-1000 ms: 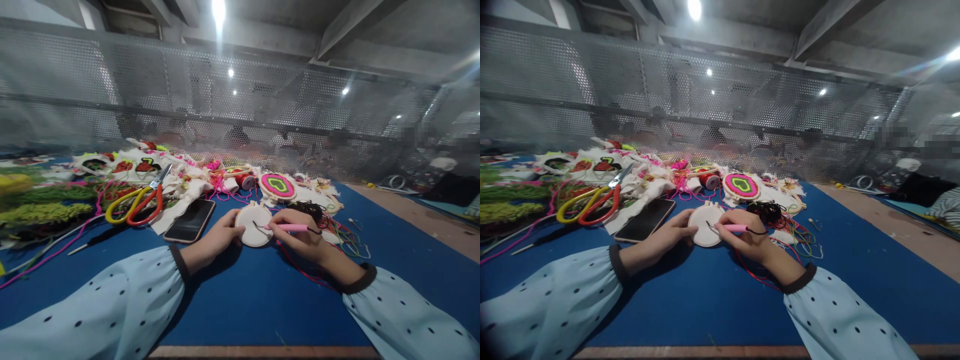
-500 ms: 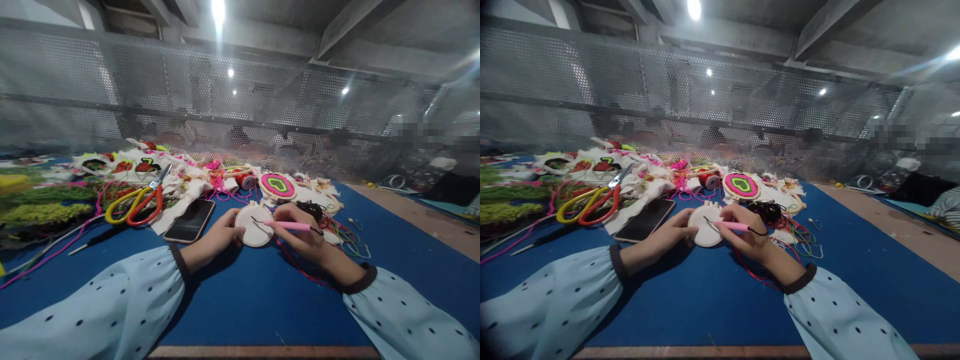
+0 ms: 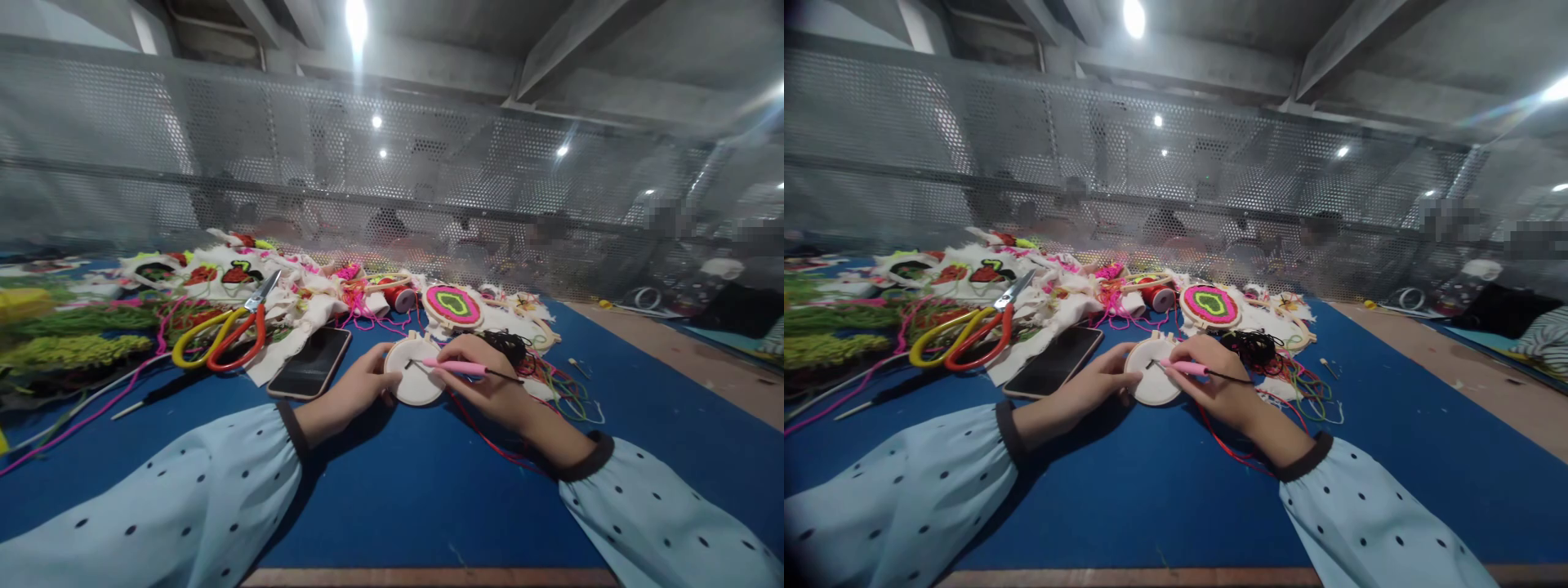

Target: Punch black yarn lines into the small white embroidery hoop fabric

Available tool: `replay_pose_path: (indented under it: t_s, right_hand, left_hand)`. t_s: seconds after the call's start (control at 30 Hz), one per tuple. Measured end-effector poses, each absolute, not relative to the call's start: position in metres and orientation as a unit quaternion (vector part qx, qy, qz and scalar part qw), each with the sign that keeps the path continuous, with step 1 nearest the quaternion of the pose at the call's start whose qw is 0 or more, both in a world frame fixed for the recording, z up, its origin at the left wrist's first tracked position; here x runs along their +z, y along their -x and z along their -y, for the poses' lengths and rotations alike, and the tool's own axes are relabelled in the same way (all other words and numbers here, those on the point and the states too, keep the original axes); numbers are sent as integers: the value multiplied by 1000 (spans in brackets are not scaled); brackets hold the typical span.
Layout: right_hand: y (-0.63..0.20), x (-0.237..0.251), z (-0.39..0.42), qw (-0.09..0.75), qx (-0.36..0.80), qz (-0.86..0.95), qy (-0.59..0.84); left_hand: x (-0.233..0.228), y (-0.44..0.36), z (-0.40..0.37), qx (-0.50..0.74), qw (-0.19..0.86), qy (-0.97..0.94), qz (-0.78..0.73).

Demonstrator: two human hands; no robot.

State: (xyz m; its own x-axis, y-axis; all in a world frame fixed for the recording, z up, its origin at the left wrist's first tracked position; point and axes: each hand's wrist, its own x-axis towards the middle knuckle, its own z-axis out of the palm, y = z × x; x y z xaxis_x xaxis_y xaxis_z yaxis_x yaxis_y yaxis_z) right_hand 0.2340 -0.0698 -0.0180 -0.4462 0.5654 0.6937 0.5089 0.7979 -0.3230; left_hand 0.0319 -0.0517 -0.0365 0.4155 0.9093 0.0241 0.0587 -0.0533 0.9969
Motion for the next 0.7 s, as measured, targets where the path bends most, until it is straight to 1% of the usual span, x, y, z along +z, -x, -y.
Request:
replay_pose_path:
  t_s: [0.2,0.37,0.5,0.7]
  right_hand:
    - [-236,-21,66,442,9,854,275]
    - [-238,-26,65,451,14,855,255]
    - [-238,-26,66,455,21,849,269]
    - [-239,-24,66,436,48,844,309]
  left_hand:
    - [-44,-28,44,344,558,-657,-371]
    - [-42,-29,50,333,526,-661,-418]
    - [-37,-31,58,349,483,-685,-419]
    - [-34,-31,61,353,442,-719,-405]
